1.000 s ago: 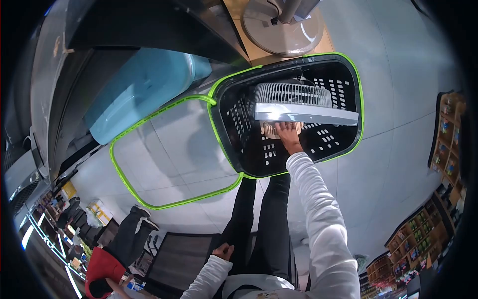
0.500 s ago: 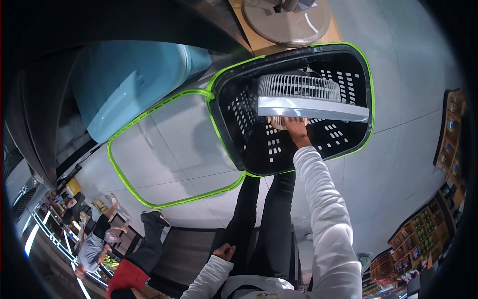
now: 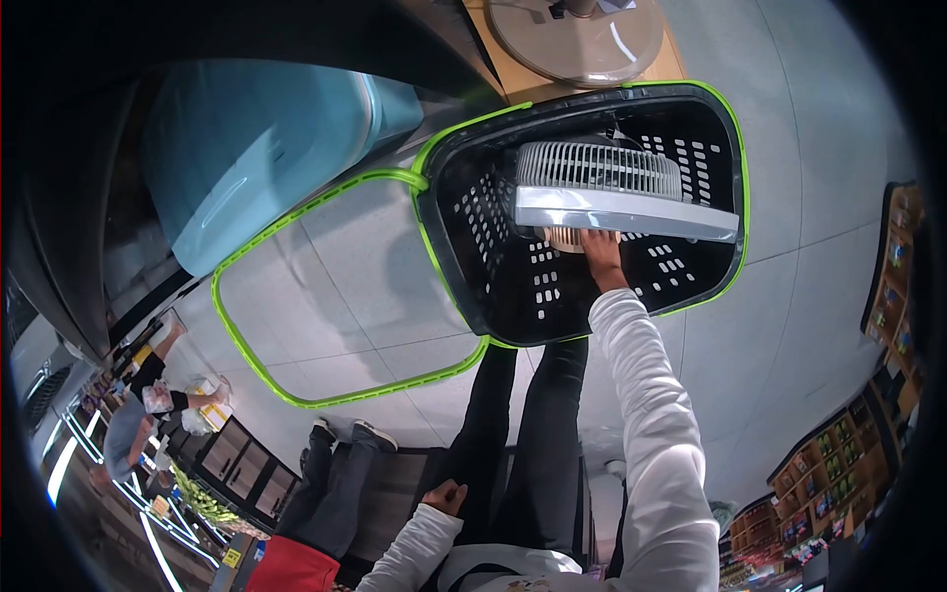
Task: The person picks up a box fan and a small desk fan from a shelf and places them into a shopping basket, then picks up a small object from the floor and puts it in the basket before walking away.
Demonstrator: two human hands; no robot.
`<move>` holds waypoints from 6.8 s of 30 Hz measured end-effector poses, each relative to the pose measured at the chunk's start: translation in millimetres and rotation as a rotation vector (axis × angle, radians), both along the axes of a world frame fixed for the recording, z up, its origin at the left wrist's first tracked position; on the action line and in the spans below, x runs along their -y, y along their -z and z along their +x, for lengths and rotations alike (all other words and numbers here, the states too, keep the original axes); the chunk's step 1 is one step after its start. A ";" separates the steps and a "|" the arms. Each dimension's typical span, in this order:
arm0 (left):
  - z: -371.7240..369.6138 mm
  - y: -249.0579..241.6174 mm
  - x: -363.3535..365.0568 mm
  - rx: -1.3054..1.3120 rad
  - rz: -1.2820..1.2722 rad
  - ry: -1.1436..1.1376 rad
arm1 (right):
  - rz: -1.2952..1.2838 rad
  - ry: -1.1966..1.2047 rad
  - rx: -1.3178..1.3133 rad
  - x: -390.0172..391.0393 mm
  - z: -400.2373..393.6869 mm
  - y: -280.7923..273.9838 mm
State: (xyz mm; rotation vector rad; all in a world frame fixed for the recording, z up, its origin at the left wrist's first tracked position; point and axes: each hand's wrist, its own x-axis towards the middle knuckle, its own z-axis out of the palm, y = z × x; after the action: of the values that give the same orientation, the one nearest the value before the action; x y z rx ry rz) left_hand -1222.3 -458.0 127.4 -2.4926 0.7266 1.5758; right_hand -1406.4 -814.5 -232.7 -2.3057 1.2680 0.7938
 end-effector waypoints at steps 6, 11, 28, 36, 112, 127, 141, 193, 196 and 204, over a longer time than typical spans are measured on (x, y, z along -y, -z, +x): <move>-4.3 -0.1 -0.6 0.013 -0.008 -0.022 | -0.113 0.039 0.056 -5.9 1.1 -11.9; 7.9 20.4 1.4 0.018 -0.050 -0.265 | -0.113 0.167 0.251 -15.6 2.6 -71.7; 306.4 122.8 -85.5 1.455 -0.341 -0.638 | 0.447 0.425 0.578 -185.5 -3.6 -279.6; 380.8 129.9 -40.2 0.906 -0.377 -0.647 | 0.407 0.373 0.595 -195.1 -8.2 -294.5; 286.5 -130.1 53.6 -0.254 -0.777 0.411 | 0.257 0.678 0.305 -265.6 154.1 -529.4; 365.5 -106.4 57.4 0.103 -0.607 0.500 | 0.177 0.497 0.146 -247.7 107.8 -516.3; 559.9 -18.7 -57.5 0.534 -0.066 -0.014 | 0.259 0.433 0.121 -225.1 130.9 -497.5; 448.7 69.7 -325.4 0.272 0.336 -0.159 | 0.480 0.628 0.452 -266.2 218.2 -547.6; 449.6 76.4 -358.9 0.124 0.313 -0.406 | 0.604 0.712 0.519 -279.1 244.2 -550.4; 435.4 117.5 -436.3 0.128 0.386 -0.550 | 0.638 0.759 0.499 -323.1 327.1 -557.2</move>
State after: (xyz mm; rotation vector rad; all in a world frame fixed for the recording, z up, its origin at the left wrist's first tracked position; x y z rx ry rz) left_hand -786.8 -21.7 9.9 -2.5708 -0.2910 1.4845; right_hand -1079.2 -491.5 324.5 -1.2492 1.2594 0.2579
